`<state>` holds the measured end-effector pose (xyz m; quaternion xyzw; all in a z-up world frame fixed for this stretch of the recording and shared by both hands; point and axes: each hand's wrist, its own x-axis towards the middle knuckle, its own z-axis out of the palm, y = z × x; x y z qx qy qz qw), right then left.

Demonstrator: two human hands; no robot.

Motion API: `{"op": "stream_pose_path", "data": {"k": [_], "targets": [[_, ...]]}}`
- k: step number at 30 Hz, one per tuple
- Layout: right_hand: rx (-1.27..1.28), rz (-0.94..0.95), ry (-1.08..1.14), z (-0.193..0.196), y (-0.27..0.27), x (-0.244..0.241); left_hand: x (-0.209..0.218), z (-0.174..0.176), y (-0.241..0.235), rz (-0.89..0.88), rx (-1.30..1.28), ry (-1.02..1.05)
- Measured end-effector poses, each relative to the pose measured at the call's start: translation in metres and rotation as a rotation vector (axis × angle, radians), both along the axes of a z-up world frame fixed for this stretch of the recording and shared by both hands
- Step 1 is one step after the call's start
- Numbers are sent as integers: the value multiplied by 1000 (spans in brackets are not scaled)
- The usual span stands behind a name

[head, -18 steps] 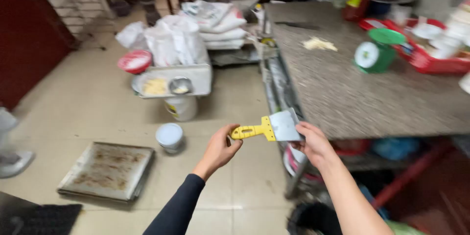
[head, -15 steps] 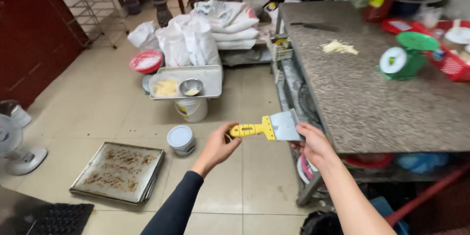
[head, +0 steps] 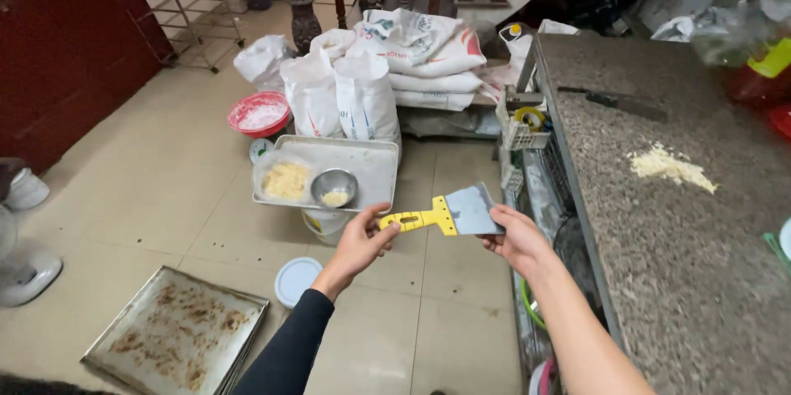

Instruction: Scraping a granite countertop, washing hands, and checking a baking oven and dough mixer.

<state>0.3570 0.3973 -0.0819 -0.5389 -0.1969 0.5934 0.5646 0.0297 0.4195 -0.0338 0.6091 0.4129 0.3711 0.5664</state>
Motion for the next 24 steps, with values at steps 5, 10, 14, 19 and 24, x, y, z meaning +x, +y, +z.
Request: {"op": "stream_pose_path", "data": {"k": [5,10,14,19,24], "targets": [[81,114,25,26,137,17,31,12,114,131,-13,-119],[100,190,7,40,256,41,71,7,237,192,-85,-142],[87,155,-58,29,343,91,119,-20,338,70,-133,-217],[44,18,-50,24,458,164,188,-39,494,-78,-113,-185],[70,-100,39,20,517,237,287,-74,612,-266,63,8]]}}
